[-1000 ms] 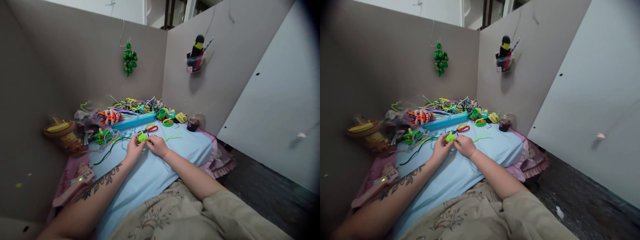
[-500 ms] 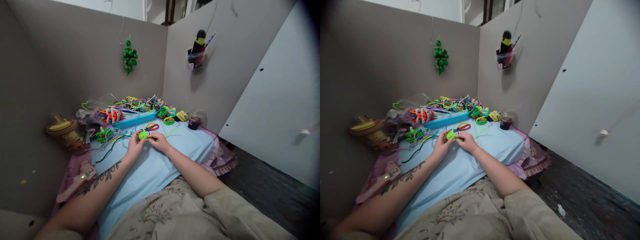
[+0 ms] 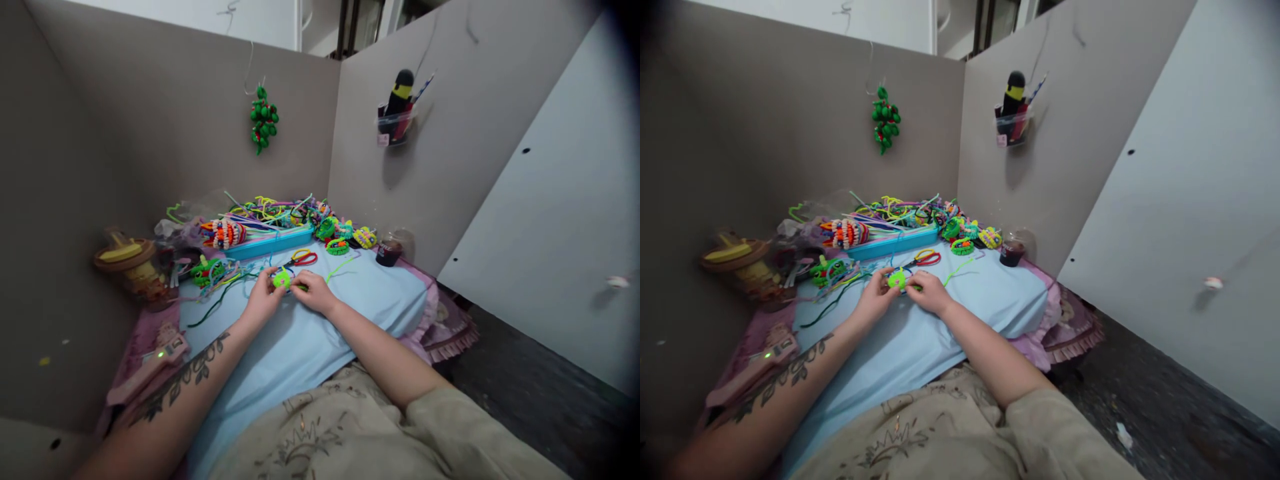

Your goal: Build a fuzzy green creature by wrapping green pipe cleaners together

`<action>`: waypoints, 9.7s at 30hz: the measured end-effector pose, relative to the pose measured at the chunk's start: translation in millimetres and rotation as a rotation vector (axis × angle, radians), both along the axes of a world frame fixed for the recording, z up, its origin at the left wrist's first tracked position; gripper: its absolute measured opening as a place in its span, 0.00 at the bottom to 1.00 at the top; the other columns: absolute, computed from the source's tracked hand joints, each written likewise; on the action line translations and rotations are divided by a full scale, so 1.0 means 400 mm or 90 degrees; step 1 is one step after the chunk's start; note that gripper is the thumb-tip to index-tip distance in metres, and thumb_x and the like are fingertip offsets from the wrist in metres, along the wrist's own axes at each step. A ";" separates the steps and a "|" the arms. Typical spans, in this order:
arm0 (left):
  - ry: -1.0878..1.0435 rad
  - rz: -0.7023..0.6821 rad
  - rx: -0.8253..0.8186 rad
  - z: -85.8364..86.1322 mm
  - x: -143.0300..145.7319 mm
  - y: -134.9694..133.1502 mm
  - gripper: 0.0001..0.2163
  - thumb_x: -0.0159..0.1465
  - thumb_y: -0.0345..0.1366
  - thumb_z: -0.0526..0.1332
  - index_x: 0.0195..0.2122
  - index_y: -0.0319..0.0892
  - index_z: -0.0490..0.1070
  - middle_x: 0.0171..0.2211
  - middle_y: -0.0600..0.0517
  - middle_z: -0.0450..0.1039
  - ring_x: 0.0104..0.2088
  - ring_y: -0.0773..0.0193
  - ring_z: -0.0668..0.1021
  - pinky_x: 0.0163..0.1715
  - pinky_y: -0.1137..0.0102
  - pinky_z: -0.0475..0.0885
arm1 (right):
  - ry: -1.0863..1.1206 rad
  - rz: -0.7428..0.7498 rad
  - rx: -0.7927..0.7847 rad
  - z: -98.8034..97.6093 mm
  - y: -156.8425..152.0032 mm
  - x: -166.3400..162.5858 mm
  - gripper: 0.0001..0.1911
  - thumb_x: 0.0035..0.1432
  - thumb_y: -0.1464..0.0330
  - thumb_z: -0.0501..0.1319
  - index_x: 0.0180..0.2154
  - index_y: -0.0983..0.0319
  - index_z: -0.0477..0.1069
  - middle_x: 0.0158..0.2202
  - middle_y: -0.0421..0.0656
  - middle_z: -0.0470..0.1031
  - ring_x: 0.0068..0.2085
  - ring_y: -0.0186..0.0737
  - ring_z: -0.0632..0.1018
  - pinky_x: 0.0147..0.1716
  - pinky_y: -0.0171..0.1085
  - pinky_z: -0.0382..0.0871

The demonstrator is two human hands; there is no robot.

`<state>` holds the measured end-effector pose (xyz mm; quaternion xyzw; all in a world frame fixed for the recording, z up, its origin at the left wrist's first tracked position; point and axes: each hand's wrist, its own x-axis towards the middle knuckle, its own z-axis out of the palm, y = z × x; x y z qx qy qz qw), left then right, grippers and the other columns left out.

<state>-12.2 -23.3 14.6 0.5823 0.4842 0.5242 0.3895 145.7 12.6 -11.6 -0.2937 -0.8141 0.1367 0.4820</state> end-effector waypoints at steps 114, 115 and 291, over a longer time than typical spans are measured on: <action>-0.459 -0.050 -0.103 0.021 -0.033 -0.048 0.22 0.46 0.32 0.69 0.42 0.45 0.64 0.30 0.57 0.70 0.29 0.71 0.73 0.30 0.75 0.67 | 0.092 -0.130 0.091 0.031 -0.088 -0.080 0.08 0.56 0.68 0.58 0.39 0.60 0.72 0.37 0.45 0.70 0.42 0.43 0.69 0.45 0.45 0.63; -0.455 -0.060 -0.107 0.020 -0.034 -0.049 0.22 0.47 0.32 0.69 0.42 0.45 0.64 0.31 0.57 0.70 0.29 0.71 0.73 0.30 0.75 0.67 | 0.085 -0.136 0.097 0.032 -0.088 -0.080 0.08 0.56 0.67 0.59 0.39 0.59 0.73 0.38 0.46 0.69 0.43 0.43 0.69 0.46 0.45 0.63; -0.460 0.029 -0.120 0.023 -0.032 -0.052 0.23 0.39 0.25 0.69 0.39 0.41 0.73 0.42 0.50 0.74 0.41 0.61 0.77 0.37 0.68 0.73 | 0.625 0.260 -0.574 0.018 -0.010 -0.027 0.17 0.36 0.69 0.71 0.30 0.60 0.67 0.29 0.36 0.76 0.31 0.34 0.79 0.33 0.34 0.75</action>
